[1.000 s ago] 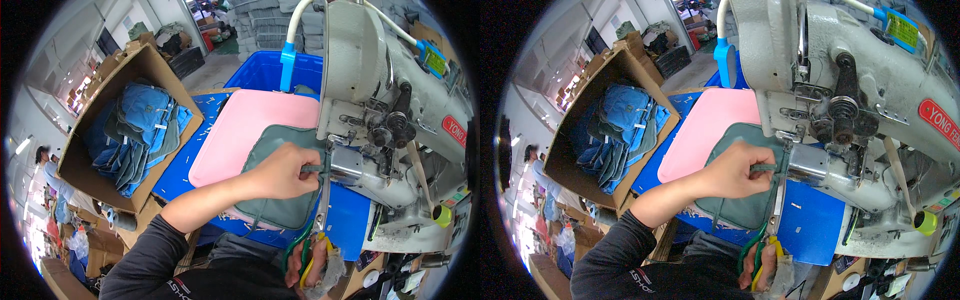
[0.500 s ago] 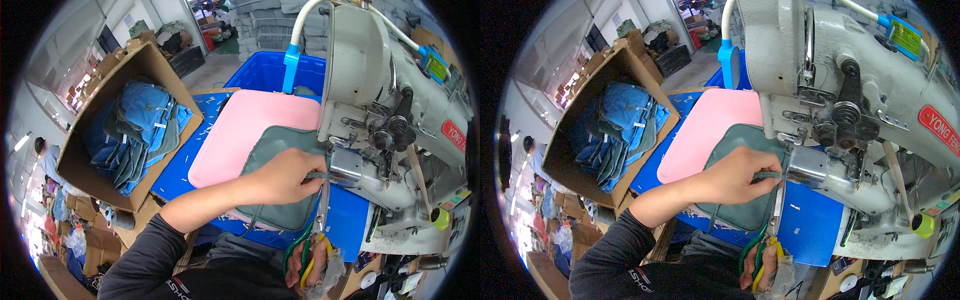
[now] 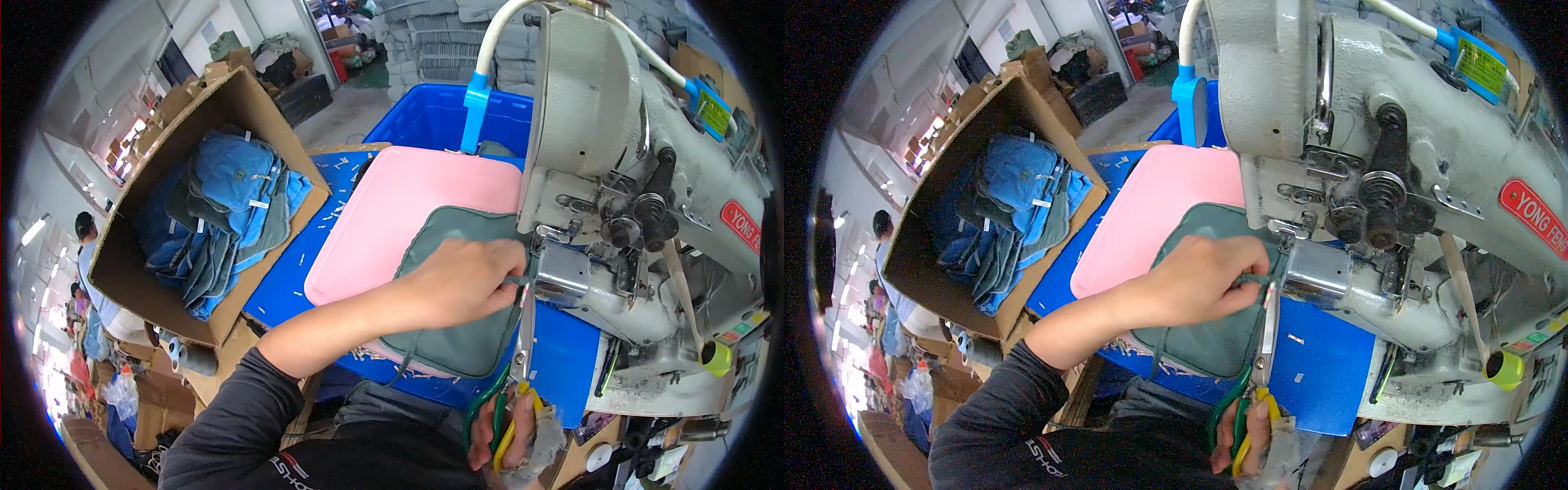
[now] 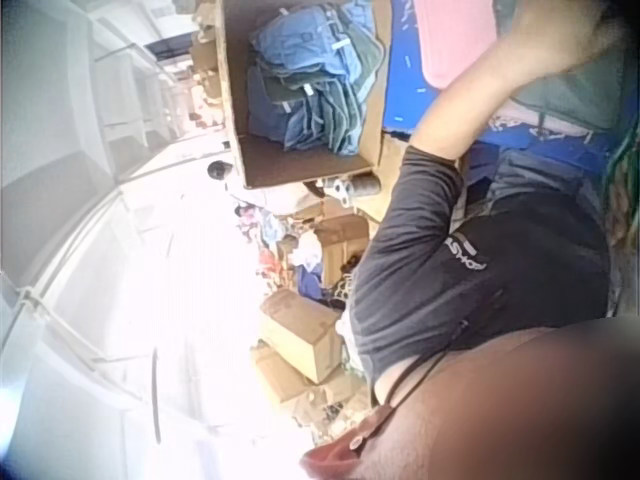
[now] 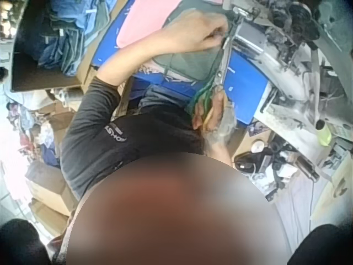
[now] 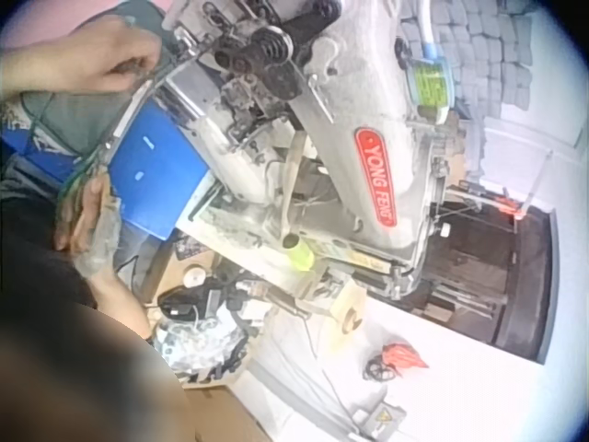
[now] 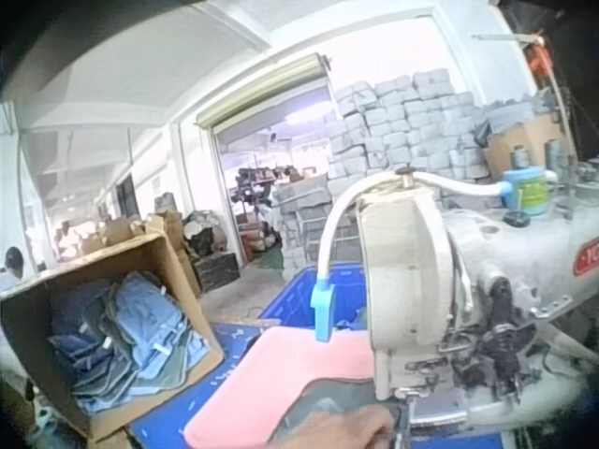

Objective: Sewing and trimming a small green leather bag using an industrial sewing machine.

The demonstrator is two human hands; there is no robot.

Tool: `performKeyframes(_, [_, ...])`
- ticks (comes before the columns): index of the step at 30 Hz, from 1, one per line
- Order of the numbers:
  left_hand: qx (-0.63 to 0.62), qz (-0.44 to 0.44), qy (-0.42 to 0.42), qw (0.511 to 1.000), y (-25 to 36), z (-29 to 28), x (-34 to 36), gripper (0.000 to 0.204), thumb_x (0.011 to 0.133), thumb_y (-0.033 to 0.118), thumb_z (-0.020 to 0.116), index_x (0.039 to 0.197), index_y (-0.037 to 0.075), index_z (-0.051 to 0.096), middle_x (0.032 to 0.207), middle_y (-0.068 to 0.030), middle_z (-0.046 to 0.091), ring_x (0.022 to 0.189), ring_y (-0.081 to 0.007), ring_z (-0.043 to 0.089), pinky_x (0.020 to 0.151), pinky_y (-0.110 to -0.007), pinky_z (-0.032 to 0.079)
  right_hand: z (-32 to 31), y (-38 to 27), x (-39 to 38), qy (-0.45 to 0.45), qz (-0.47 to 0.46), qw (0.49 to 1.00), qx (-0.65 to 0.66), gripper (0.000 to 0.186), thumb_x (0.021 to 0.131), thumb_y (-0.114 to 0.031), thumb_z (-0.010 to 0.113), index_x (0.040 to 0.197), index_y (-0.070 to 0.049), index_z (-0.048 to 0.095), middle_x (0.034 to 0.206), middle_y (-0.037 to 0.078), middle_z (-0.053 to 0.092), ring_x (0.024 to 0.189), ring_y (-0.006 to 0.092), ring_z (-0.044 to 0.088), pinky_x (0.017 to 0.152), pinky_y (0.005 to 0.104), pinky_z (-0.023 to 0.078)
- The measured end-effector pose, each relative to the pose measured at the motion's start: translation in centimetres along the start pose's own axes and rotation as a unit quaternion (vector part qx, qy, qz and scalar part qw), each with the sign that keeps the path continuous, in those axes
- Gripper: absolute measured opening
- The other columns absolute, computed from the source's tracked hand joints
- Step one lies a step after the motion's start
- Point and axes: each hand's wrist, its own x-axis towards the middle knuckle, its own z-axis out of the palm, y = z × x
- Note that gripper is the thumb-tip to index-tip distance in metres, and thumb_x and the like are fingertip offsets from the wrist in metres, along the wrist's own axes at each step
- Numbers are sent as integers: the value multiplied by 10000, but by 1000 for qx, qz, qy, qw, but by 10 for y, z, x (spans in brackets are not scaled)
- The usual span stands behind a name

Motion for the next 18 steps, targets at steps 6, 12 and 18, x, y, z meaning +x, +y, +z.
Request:
performKeyframes(6, [65,23,31,997,0,-3,0,220,791,120,644,976,60,542,899,-105,601,738,-309,623,605,-407,477,-68,-16,-1,39,9,988,-151,411,943,-367,569,1173,-30,527,839,152,606,621,252,601,530,322,495])
performKeyframes(12, [-1,18,-15,1000,-7,-6,2,208,793,112,631,973,55,543,900,-109,609,794,-311,632,648,-418,478,-87,-66,17,-16,49,958,-282,551,774,-487,758,866,-23,476,624,67,506,450,143,478,361,247,409])
performKeyframes(18, [28,57,-17,998,-8,-7,6,187,798,125,628,950,56,544,916,-109,612,795,-301,642,631,-422,483,-51,-106,27,4,95,896,-433,421,769,-351,799,849,-56,508,668,-36,450,529,33,411,412,189,318])
